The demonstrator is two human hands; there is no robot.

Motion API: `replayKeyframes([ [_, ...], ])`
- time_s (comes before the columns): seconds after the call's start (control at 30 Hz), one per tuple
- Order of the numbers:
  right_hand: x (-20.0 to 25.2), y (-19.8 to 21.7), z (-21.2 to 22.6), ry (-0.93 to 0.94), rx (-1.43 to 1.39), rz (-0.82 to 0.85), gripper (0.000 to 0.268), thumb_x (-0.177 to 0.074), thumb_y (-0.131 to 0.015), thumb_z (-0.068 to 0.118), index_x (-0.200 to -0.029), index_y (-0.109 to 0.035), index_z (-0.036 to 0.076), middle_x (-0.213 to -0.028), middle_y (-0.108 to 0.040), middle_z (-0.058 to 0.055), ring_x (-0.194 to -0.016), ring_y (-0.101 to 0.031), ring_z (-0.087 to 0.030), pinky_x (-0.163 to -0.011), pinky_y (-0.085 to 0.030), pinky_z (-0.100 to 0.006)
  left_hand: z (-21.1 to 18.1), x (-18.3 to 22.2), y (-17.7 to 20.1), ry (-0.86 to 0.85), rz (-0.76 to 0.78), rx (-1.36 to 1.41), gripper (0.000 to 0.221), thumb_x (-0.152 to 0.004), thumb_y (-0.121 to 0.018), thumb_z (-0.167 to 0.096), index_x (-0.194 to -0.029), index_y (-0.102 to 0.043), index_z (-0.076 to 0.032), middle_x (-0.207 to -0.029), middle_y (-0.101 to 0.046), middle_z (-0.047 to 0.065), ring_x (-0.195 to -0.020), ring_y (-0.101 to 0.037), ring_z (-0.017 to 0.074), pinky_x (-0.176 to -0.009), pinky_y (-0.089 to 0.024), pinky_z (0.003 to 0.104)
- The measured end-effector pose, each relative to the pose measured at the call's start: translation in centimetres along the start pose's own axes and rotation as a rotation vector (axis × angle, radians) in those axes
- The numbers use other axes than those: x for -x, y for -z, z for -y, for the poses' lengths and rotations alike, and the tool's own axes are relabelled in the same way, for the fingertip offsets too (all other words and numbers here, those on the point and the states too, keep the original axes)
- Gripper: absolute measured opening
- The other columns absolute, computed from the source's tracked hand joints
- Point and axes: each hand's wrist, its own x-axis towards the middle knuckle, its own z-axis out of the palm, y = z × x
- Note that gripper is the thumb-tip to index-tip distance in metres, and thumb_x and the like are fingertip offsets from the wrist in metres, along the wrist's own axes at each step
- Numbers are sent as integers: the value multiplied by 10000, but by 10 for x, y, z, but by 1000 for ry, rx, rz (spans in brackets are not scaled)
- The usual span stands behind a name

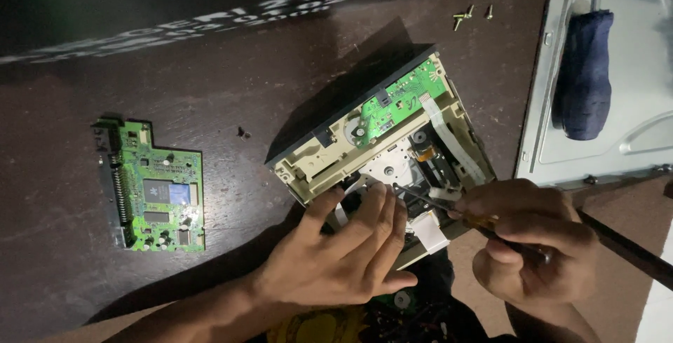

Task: Disassembling an internal computer optical drive by removing the outer metal casing and using a screwdriver to manipulate internal components.

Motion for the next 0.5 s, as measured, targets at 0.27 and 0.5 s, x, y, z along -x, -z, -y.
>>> replayKeyframes([
  [0.27,11,22,22,-184,-33,22,358,-830,-670,-44,-1080,-423,26,-1050,-716,-212,-560,-621,37,-534,-431,-93,3,5,2,48,-199,238,535,-1073,-555,-642,-1029,-752,-146,-1004,-806,35,-1022,-730,147,-1048,-388,390],
  [0.5,4,3,8,54,47,-66,98,-1041,-495,105,-1092,-413,85,-1034,-655,-138,-905,-763,-168,-596,-623,-185,13,-12,20,211,-90,265,228,-1007,-712,-327,-887,-702,-133,-1072,-709,43,-1054,-607,203,-910,-345,388],
])
